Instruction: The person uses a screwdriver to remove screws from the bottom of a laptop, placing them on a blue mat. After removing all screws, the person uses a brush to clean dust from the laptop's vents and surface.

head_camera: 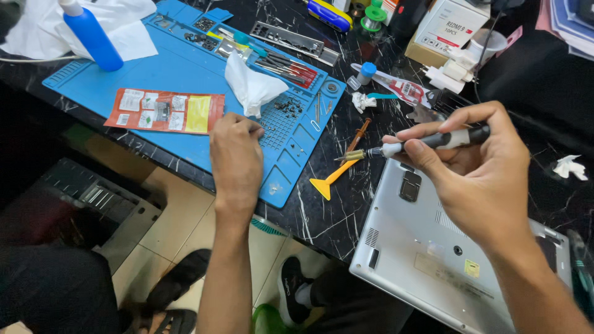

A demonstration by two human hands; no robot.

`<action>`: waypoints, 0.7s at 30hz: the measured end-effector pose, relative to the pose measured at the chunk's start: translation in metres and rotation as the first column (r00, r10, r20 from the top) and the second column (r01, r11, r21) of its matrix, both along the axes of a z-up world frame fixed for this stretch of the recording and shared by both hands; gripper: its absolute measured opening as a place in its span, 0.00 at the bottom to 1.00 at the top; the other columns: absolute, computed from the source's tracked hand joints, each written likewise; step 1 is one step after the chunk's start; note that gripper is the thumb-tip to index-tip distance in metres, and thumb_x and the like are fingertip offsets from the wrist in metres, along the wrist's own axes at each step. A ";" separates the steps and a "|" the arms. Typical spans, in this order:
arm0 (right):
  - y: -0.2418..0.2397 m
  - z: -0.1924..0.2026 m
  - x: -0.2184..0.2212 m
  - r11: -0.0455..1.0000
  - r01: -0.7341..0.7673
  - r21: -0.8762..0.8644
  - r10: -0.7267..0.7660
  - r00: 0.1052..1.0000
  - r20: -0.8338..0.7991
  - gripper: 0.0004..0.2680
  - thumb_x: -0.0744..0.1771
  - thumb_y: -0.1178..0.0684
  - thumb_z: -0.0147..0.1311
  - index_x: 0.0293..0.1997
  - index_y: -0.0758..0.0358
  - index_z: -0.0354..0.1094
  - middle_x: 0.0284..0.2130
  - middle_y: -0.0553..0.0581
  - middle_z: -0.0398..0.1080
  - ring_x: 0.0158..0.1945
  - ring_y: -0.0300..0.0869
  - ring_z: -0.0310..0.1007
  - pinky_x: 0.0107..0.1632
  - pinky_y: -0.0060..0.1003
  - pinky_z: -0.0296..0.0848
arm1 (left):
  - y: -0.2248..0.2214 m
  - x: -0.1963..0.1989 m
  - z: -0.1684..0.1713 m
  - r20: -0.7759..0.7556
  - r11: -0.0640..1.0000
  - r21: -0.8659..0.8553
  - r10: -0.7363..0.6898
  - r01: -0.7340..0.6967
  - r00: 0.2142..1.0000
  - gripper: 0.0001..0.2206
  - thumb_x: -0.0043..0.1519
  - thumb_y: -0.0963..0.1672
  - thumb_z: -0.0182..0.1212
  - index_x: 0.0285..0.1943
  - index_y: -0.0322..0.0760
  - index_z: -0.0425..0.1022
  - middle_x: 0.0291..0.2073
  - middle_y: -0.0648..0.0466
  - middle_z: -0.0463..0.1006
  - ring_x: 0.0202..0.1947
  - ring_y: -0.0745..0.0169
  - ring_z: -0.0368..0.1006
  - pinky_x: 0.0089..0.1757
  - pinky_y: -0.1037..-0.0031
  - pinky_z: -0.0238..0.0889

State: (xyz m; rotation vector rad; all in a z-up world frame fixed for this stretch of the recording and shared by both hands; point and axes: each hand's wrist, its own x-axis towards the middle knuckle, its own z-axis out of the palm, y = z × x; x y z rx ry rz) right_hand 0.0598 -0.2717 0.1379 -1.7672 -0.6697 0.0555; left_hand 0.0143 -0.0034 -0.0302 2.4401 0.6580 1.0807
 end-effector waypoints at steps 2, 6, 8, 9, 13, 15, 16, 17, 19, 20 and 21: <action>0.005 0.002 -0.004 1.000 -0.005 0.012 0.005 1.000 -0.011 0.13 0.68 0.66 0.56 0.43 0.61 0.50 0.41 0.70 0.78 0.46 0.54 0.87 0.48 0.36 0.86 | -0.008 0.000 0.007 -0.069 0.999 0.015 0.033 -0.032 0.997 0.03 0.60 0.37 0.67 0.39 0.32 0.85 0.36 0.47 0.78 0.39 0.50 0.73 0.43 0.61 0.67; 0.009 0.006 -0.012 1.000 -0.010 0.002 0.010 1.000 0.000 0.12 0.68 0.65 0.57 0.43 0.60 0.50 0.42 0.68 0.79 0.44 0.51 0.86 0.46 0.35 0.86 | -0.011 0.002 0.003 -0.107 0.997 0.062 0.056 -0.049 0.993 0.04 0.63 0.36 0.62 0.41 0.30 0.82 0.37 0.46 0.77 0.42 0.47 0.71 0.43 0.61 0.65; 0.007 0.009 -0.015 1.000 -0.007 0.010 0.007 1.000 0.001 0.12 0.68 0.65 0.57 0.43 0.60 0.51 0.41 0.68 0.79 0.44 0.51 0.87 0.46 0.34 0.86 | -0.006 0.007 -0.008 -0.090 0.998 0.035 0.047 -0.044 0.995 0.04 0.62 0.35 0.63 0.41 0.30 0.83 0.37 0.47 0.77 0.42 0.50 0.71 0.42 0.62 0.66; 0.006 0.010 -0.017 1.000 -0.002 0.016 0.002 1.000 0.000 0.12 0.68 0.66 0.58 0.43 0.60 0.51 0.41 0.68 0.79 0.44 0.51 0.87 0.45 0.33 0.86 | -0.003 0.009 -0.013 -0.076 0.999 0.005 0.037 -0.037 0.996 0.05 0.61 0.35 0.64 0.40 0.29 0.85 0.37 0.48 0.77 0.43 0.52 0.71 0.41 0.63 0.67; 0.003 0.013 -0.019 0.999 -0.006 0.037 0.007 1.000 -0.026 0.12 0.68 0.66 0.57 0.43 0.60 0.51 0.42 0.69 0.78 0.45 0.52 0.87 0.46 0.34 0.85 | -0.002 0.003 0.002 -0.046 0.997 -0.067 0.027 -0.030 0.999 0.05 0.58 0.36 0.68 0.39 0.32 0.87 0.35 0.45 0.80 0.38 0.48 0.76 0.42 0.59 0.70; 0.004 0.015 -0.022 1.000 0.007 0.006 -0.007 1.000 -0.019 0.12 0.68 0.66 0.57 0.43 0.61 0.52 0.41 0.69 0.79 0.45 0.52 0.87 0.46 0.34 0.86 | -0.001 0.004 0.007 -0.035 0.994 -0.109 0.011 -0.014 0.999 0.04 0.57 0.34 0.66 0.36 0.29 0.86 0.34 0.40 0.80 0.34 0.43 0.78 0.41 0.58 0.71; 0.004 0.013 -0.022 1.000 0.005 0.010 -0.005 1.000 -0.017 0.12 0.68 0.66 0.57 0.43 0.61 0.52 0.41 0.69 0.79 0.45 0.52 0.87 0.46 0.34 0.86 | 0.000 0.005 0.008 -0.032 0.994 -0.105 0.013 -0.017 0.999 0.04 0.57 0.34 0.66 0.36 0.29 0.86 0.34 0.40 0.80 0.34 0.43 0.78 0.41 0.58 0.71; 0.003 0.012 -0.021 1.000 0.001 0.023 -0.001 1.000 -0.021 0.12 0.68 0.66 0.57 0.43 0.61 0.51 0.42 0.69 0.79 0.45 0.52 0.87 0.46 0.34 0.85 | 0.000 0.006 0.009 -0.108 0.990 -0.139 0.018 -0.033 0.994 0.03 0.58 0.35 0.67 0.36 0.30 0.85 0.36 0.42 0.79 0.36 0.46 0.78 0.41 0.60 0.72; 0.004 0.015 -0.021 0.999 -0.004 0.044 0.005 1.000 -0.016 0.12 0.68 0.66 0.57 0.43 0.61 0.51 0.42 0.70 0.79 0.45 0.53 0.87 0.46 0.33 0.85 | 0.002 0.010 0.011 -0.174 0.985 -0.164 0.021 -0.050 0.984 0.02 0.59 0.36 0.69 0.35 0.32 0.85 0.37 0.44 0.78 0.37 0.49 0.78 0.41 0.63 0.73; 0.003 0.016 -0.022 0.999 -0.002 0.048 0.004 1.000 -0.024 0.12 0.68 0.66 0.57 0.43 0.61 0.51 0.42 0.70 0.78 0.46 0.53 0.87 0.46 0.35 0.86 | 0.002 0.009 0.009 -0.174 0.991 -0.124 0.021 -0.043 0.984 0.02 0.59 0.36 0.68 0.36 0.32 0.85 0.37 0.43 0.78 0.38 0.47 0.77 0.41 0.61 0.72; 0.003 0.017 -0.023 0.999 -0.001 0.051 0.003 1.000 -0.031 0.12 0.68 0.66 0.56 0.43 0.62 0.51 0.42 0.71 0.78 0.46 0.54 0.86 0.47 0.37 0.87 | 0.001 0.009 0.006 -0.174 0.996 -0.083 0.021 -0.036 0.984 0.02 0.59 0.36 0.68 0.36 0.32 0.85 0.36 0.43 0.77 0.38 0.46 0.77 0.41 0.59 0.71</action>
